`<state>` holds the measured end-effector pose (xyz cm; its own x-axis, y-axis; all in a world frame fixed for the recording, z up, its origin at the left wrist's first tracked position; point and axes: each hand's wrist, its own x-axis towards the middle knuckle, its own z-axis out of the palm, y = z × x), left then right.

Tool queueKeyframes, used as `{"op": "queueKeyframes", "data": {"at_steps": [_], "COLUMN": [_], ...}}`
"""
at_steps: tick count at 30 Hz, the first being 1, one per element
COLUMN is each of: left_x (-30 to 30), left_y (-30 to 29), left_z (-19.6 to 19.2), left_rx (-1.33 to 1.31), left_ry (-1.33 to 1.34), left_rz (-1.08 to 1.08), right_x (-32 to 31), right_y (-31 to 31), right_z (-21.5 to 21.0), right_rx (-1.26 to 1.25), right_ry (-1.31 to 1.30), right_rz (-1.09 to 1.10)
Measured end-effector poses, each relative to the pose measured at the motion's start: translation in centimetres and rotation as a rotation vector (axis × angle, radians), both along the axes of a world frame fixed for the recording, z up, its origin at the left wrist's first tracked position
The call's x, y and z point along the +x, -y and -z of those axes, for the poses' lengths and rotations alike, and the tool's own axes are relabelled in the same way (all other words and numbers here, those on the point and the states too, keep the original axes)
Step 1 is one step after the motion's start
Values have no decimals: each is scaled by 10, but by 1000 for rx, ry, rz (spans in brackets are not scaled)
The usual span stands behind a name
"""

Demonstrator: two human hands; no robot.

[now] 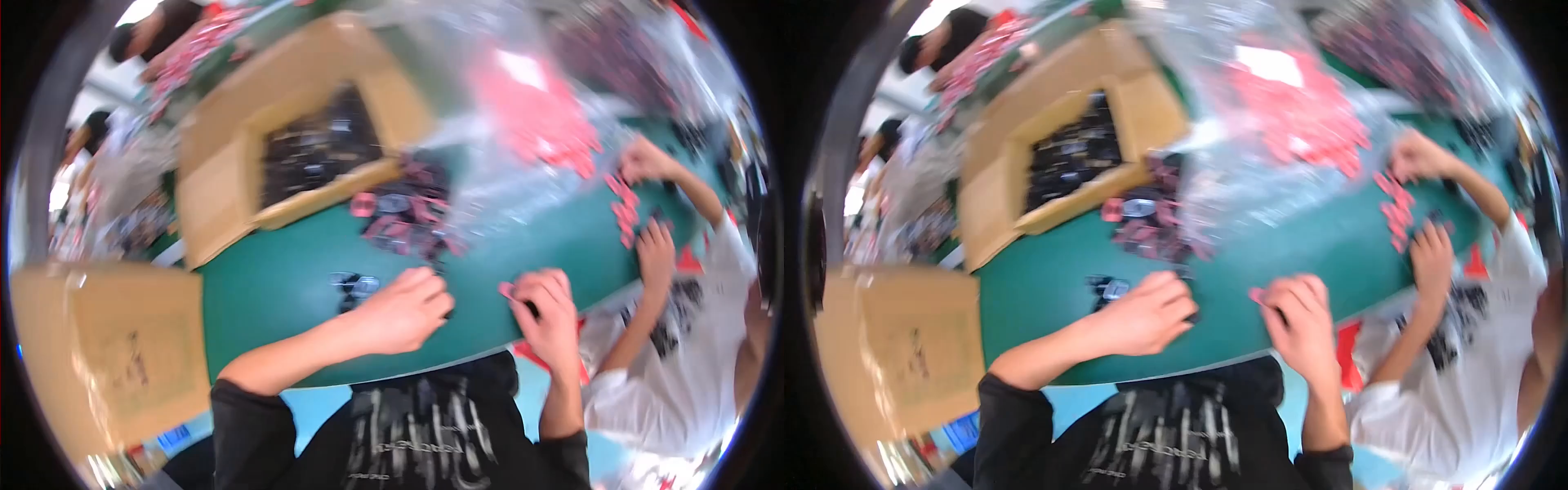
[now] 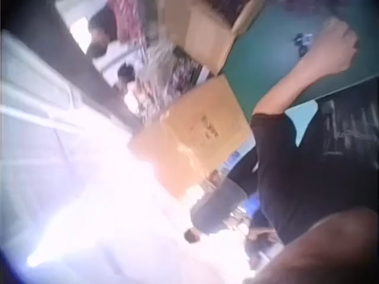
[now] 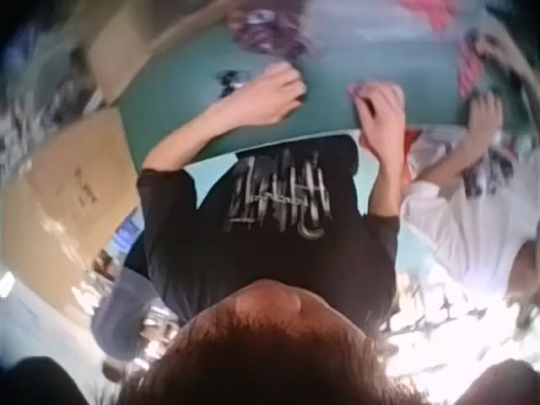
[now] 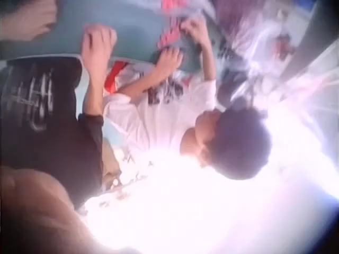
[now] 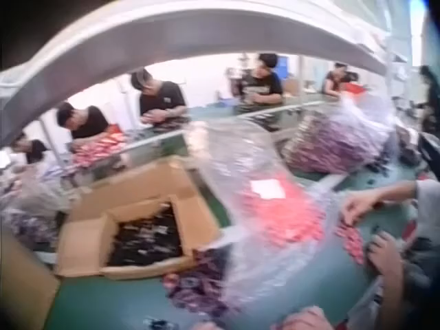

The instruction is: The person assembles components by taking plastic pieces from a box and attaching rubber rings onto them by hand.

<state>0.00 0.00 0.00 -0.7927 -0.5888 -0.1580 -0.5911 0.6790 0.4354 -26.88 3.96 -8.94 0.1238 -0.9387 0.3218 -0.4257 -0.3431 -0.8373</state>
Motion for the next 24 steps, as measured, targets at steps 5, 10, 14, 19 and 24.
{"op": "queueKeyframes", "data": {"at_steps": [5, 10, 14, 19, 24], "left_x": [-57, -21, 7, 18, 24], "left_y": [23, -3, -44, -70, -80], "left_z": [41, 40, 69, 103, 110], "left_rx": [-300, -370, -334, -509, -520], "left_ry": [-383, -446, -375, -470, -481], "left_rz": [-422, -661, -718, -858, -943], "right_x": [-48, -3, 42, 72, 88], "right_y": [6, 3, 15, 32, 38], "right_z": [-18, -38, -52, -28, -43], "right_rx": [-20, 168, 135, 113, -25], "right_ry": [-237, -215, -272, -600, -573], "right_rz": [-205, -321, -515, -679, -710]}}
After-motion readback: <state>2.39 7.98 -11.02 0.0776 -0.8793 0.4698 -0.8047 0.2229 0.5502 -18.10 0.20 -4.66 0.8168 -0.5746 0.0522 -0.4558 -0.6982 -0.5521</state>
